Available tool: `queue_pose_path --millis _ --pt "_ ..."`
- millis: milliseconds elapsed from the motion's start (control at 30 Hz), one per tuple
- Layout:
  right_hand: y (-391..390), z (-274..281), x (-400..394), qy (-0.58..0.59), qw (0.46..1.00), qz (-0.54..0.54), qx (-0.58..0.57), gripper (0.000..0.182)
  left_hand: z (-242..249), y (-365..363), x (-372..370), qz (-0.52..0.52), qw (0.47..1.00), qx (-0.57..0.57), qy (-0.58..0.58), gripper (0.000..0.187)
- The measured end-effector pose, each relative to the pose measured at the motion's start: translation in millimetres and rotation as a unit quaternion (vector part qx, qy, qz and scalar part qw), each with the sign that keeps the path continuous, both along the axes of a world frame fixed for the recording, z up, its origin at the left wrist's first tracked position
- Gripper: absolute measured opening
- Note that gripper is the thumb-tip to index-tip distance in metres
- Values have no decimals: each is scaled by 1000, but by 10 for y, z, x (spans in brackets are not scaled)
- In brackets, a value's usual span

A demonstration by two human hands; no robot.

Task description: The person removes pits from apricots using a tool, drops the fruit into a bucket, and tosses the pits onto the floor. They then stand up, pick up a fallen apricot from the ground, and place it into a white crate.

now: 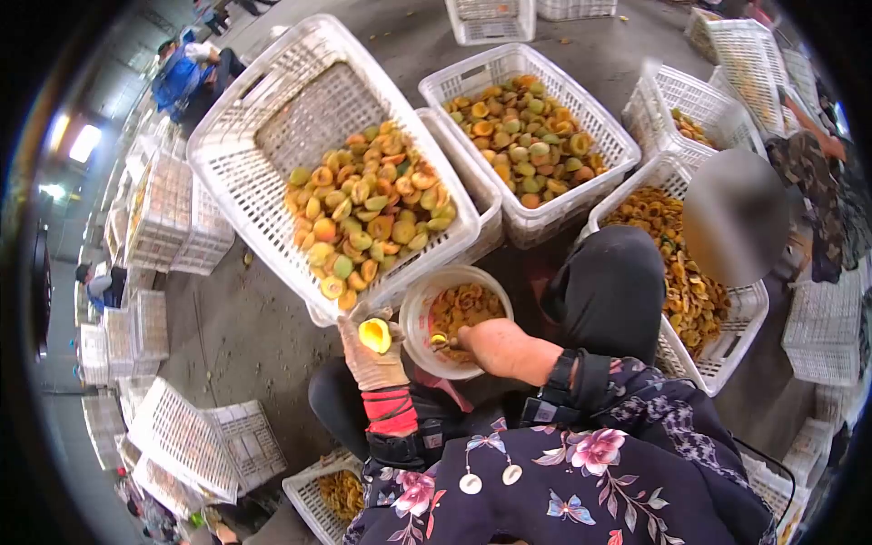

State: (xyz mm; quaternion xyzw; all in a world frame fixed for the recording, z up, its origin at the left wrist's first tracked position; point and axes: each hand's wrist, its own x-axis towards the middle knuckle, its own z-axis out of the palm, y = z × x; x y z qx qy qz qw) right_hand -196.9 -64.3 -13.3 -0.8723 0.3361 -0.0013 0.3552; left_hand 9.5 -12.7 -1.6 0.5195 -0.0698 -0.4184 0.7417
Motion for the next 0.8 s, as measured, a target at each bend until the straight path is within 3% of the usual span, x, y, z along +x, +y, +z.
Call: queue_pose_path --millis 33,67,167,200,233,267,300,333,367,433,467,500,533,567,633,667,700,733,767,800 --pt "-51 171 12 26 999 26 -10 23 97 20 -62 -22 999 20 -37 56" --pt "-69 220 67 -21 1000 18 -2 24 26 82 -48 -50 997 6 -65 46" --pt "-143 400 208 -46 999 -5 -9 23 40 57 -96 -7 1000 -15 -12 40" --pt "-143 369 264 -48 998 -33 -24 25 4 70 -94 11 979 14 -203 38" --pt "-146 363 289 -47 998 -37 -29 25 -8 91 -53 -37 865 53 -498 42" --pt "-159 367 309 -76 996 -47 -21 27 -22 99 -38 -34 951 26 -307 41" --pt "-165 386 333 -104 993 -58 -12 29 87 72 -66 -34 994 -2 -101 41" --pt "-183 382 370 -154 985 -78 3 33 37 39 -84 -77 996 -17 -48 48" --pt "-203 266 424 -217 971 -90 30 29 8 18 -118 -135 989 10 -57 51" --pt "-292 234 465 -216 973 -42 65 27 -45 -58 -277 -194 980 4 -38 52" --pt "-345 220 438 -184 982 -43 17 25 -46 -71 -296 -213 976 11 47 49" --pt "-439 266 423 -181 982 -49 9 25 15 -86 -305 -221 974 5 49 49" --pt "-572 329 379 -195 977 -84 -11 25 63 -95 -305 -231 961 37 -149 44" --pt "-748 423 269 -204 970 -125 -41 25 71 -142 -330 -235 910 55 -337 39" --pt "-1195 749 39 -168 936 -264 -160 33 -99 -208 -155 -266 957 93 -64 24" --pt "-1422 779 -46 -210 903 -315 -202 32 -59 -231 -155 -224 969 88 51 19" --pt "-1612 821 -102 -255 866 -357 -241 32 -55 -168 -219 -226 961 77 -140 20" --pt "-1686 907 -84 -222 873 -360 -241 28 -297 -93 -124 -243 897 48 -367 24" --pt "-1700 930 17 -195 882 -359 -234 25 -300 -116 -157 -209 971 20 -115 28" --pt "-1758 735 174 -119 921 -265 -260 22 -90 -167 -218 -201 979 27 -15 25"
